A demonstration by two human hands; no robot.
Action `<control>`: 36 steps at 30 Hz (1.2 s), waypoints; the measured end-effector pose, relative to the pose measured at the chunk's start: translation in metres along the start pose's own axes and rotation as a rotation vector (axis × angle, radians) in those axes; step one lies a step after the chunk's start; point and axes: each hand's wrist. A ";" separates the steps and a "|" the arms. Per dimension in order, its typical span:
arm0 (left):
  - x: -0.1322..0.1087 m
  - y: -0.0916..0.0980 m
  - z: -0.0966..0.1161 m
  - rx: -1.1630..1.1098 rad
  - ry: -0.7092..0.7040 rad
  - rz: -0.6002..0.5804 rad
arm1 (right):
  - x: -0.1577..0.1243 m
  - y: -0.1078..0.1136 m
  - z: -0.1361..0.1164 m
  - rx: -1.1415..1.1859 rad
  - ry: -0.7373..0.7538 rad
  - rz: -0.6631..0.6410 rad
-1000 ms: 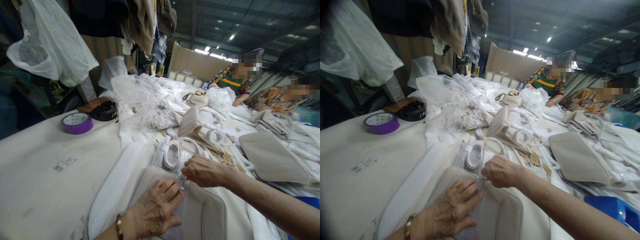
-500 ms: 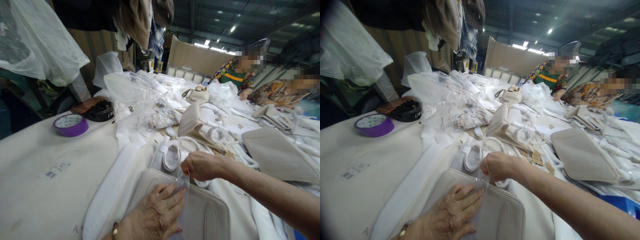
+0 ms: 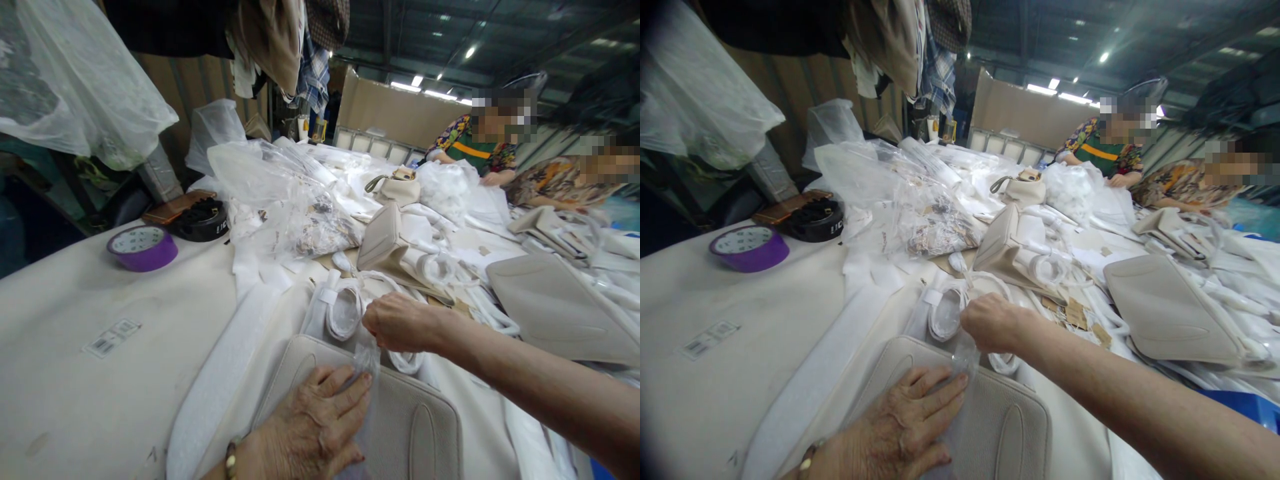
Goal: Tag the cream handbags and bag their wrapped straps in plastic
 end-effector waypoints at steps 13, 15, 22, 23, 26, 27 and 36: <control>-0.001 -0.002 -0.001 -0.016 -0.004 0.016 | 0.015 0.005 0.003 0.097 -0.131 -0.095; -0.001 -0.002 -0.001 -0.019 -0.002 0.020 | 0.020 0.002 -0.001 0.082 -0.178 -0.069; -0.003 -0.004 -0.001 -0.035 0.020 0.002 | 0.028 -0.017 0.011 0.071 -0.299 0.062; -0.004 -0.004 -0.001 -0.037 0.018 0.000 | 0.027 -0.018 0.015 0.068 -0.316 0.088; -0.003 -0.002 -0.002 -0.040 0.017 -0.012 | 0.016 -0.017 0.019 0.050 -0.355 0.194; -0.002 0.000 -0.001 -0.036 0.022 -0.012 | 0.010 -0.019 0.015 0.037 -0.361 0.252; 0.001 -0.005 0.001 0.134 -0.124 0.103 | -0.041 -0.142 -0.077 -0.258 -0.087 1.203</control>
Point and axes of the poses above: each hand's wrist, its own x-axis towards the middle knuckle, its own y-axis out of the back of the hand, z = x × y, and after that the axes turned 10 degrees about z, right-handed
